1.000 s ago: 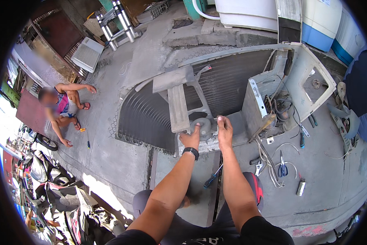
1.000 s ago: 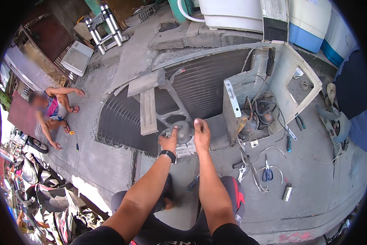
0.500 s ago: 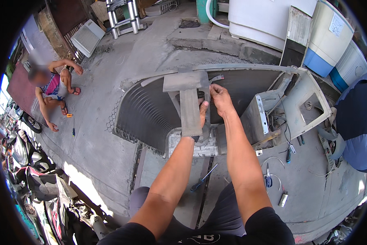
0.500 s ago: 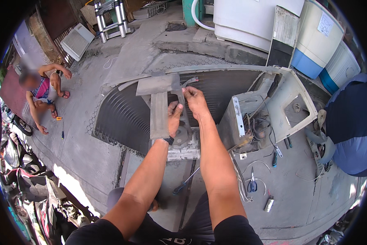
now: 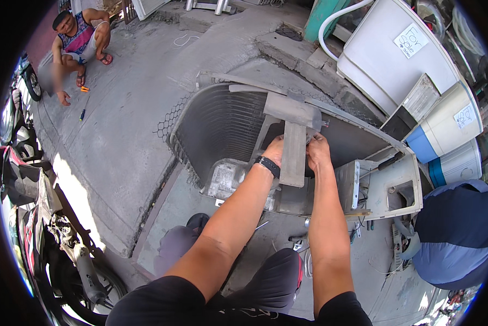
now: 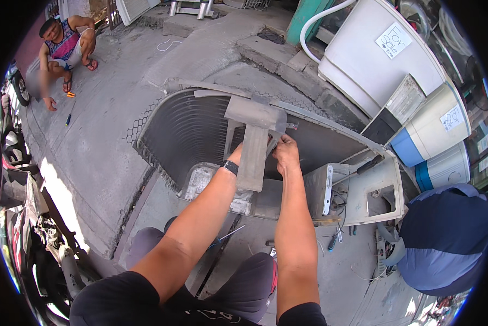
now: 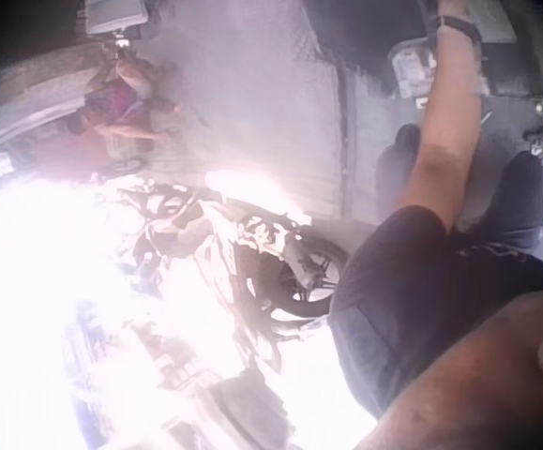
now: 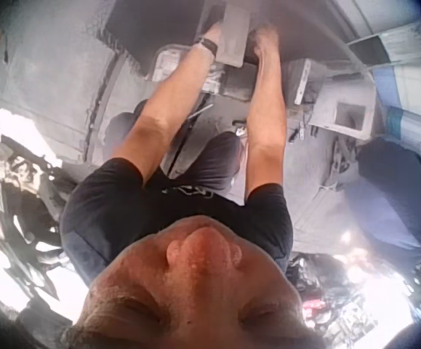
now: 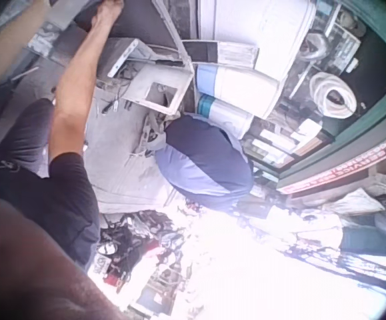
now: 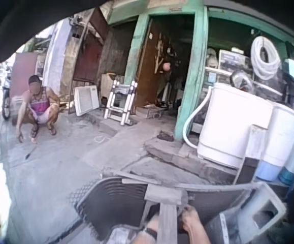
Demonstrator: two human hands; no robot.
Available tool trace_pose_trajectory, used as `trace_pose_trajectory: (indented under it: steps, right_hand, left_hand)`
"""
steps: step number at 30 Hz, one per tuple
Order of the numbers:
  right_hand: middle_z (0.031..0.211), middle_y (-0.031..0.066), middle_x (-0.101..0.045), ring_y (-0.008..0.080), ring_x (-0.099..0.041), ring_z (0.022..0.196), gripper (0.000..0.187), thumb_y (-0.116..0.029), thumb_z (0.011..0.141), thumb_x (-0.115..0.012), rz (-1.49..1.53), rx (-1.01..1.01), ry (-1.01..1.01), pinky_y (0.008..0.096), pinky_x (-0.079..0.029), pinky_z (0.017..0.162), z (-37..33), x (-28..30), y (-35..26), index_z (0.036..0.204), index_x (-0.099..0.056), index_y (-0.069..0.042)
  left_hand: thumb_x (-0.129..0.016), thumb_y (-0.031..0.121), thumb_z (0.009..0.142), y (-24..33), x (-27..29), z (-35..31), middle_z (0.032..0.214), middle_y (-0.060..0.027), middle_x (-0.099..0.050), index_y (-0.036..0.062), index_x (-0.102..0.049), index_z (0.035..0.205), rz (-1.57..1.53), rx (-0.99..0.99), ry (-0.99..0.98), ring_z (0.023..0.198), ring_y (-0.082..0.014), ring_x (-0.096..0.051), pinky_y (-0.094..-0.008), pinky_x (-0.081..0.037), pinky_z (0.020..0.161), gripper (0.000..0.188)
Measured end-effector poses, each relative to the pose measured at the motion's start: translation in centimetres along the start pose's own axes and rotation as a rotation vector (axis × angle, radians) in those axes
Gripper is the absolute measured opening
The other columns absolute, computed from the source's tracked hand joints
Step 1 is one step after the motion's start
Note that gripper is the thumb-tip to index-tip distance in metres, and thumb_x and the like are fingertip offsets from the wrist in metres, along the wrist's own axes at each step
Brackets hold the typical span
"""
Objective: The person disassembles an air conditioner unit by using a screwdriver to remove internal wires and components, then uses a wrench to detach the fan blade from its motor.
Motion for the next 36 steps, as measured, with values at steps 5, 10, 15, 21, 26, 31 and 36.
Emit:
trace_pose_trajectory:
  steps: [5,10,15,21,26,31,36]
  right_hand:
    - [0.073,-0.0009,-0.056,0.0055,-0.048,0.058,0.03,-0.027,0.104,-0.044,0.005,0.089,0.163,0.0233,-0.038,0.052,-5.1,-3.1,-2.0,0.098,-0.063,-0.004]
    - [0.097,0.0065,-0.066,0.0117,-0.06,0.076,0.035,-0.026,0.102,-0.046,-0.139,0.475,0.037,0.026,-0.048,0.068,-6.7,-2.2,-1.3,0.111,-0.062,0.003]
    - [0.098,0.0047,-0.059,0.0139,-0.051,0.095,0.039,-0.02,0.091,-0.067,-0.637,0.439,0.252,0.0303,-0.039,0.09,-9.4,-3.1,-2.5,0.119,-0.055,0.005]
    - [0.081,0.0001,-0.046,0.0129,-0.042,0.081,0.022,-0.017,0.092,-0.066,-0.748,0.364,0.232,0.0294,-0.036,0.08,-9.3,-4.2,-2.5,0.102,-0.056,0.0]
    - [0.081,0.0004,-0.047,0.0118,-0.043,0.081,0.017,-0.016,0.093,-0.066,-0.772,0.373,0.174,0.0274,-0.036,0.08,-8.8,-3.1,-2.5,0.099,-0.056,-0.003]
    - [0.085,0.005,-0.056,0.0155,-0.049,0.081,0.026,-0.024,0.093,-0.065,-0.836,0.377,0.272,0.032,-0.041,0.082,-8.8,-2.6,-2.8,0.103,-0.059,-0.001]
    - [0.092,0.01,-0.064,0.0189,-0.056,0.085,0.033,-0.022,0.092,-0.067,-0.944,0.503,0.334,0.0336,-0.045,0.079,-8.8,-4.1,-3.3,0.108,-0.061,0.006]
  left_hand:
    - [-0.071,0.012,0.084,-0.4,1.9,1.7,0.085,-0.0117,-0.069,-0.0027,-0.064,0.099,-0.069,-0.08,0.065,0.07,-0.0167,-0.068,-0.0301,-0.056,0.059,0.022]
    - [-0.073,0.012,0.082,-0.5,3.0,3.3,0.099,-0.0133,-0.07,-0.004,-0.069,0.098,0.161,-0.09,0.162,0.093,-0.0201,-0.065,-0.0323,-0.049,0.084,0.023]
    - [-0.075,0.022,0.083,0.4,1.2,2.1,0.112,-0.0201,-0.067,-0.0088,-0.067,0.108,0.274,0.012,0.194,0.11,-0.0251,-0.06,-0.0338,-0.045,0.094,0.04]
    - [-0.076,0.02,0.081,0.0,2.5,4.1,0.113,-0.0195,-0.067,-0.0047,-0.066,0.11,0.293,-0.06,0.325,0.112,-0.0266,-0.06,-0.0336,-0.046,0.095,0.04]
    - [-0.076,0.022,0.08,-0.7,1.8,4.0,0.112,-0.019,-0.067,-0.0039,-0.065,0.109,0.396,-0.138,0.493,0.109,-0.0272,-0.062,-0.0344,-0.047,0.092,0.04]
    - [-0.075,0.016,0.083,-1.6,3.3,5.4,0.105,-0.0139,-0.07,-0.0035,-0.067,0.105,0.349,-0.144,0.34,0.1,-0.0219,-0.064,-0.0353,-0.048,0.087,0.031]
    - [-0.065,0.033,0.091,-1.2,3.4,5.2,0.108,-0.0166,-0.069,-0.0022,-0.066,0.114,0.557,-0.056,0.03,0.102,-0.0209,-0.063,-0.034,-0.045,0.091,0.042]
Point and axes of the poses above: each hand's wrist, its own z-axis towards the middle knuckle, its own x-axis out of the back of the hand, y = z × x, the point moved 6 cm from there along z, towards the middle knuckle
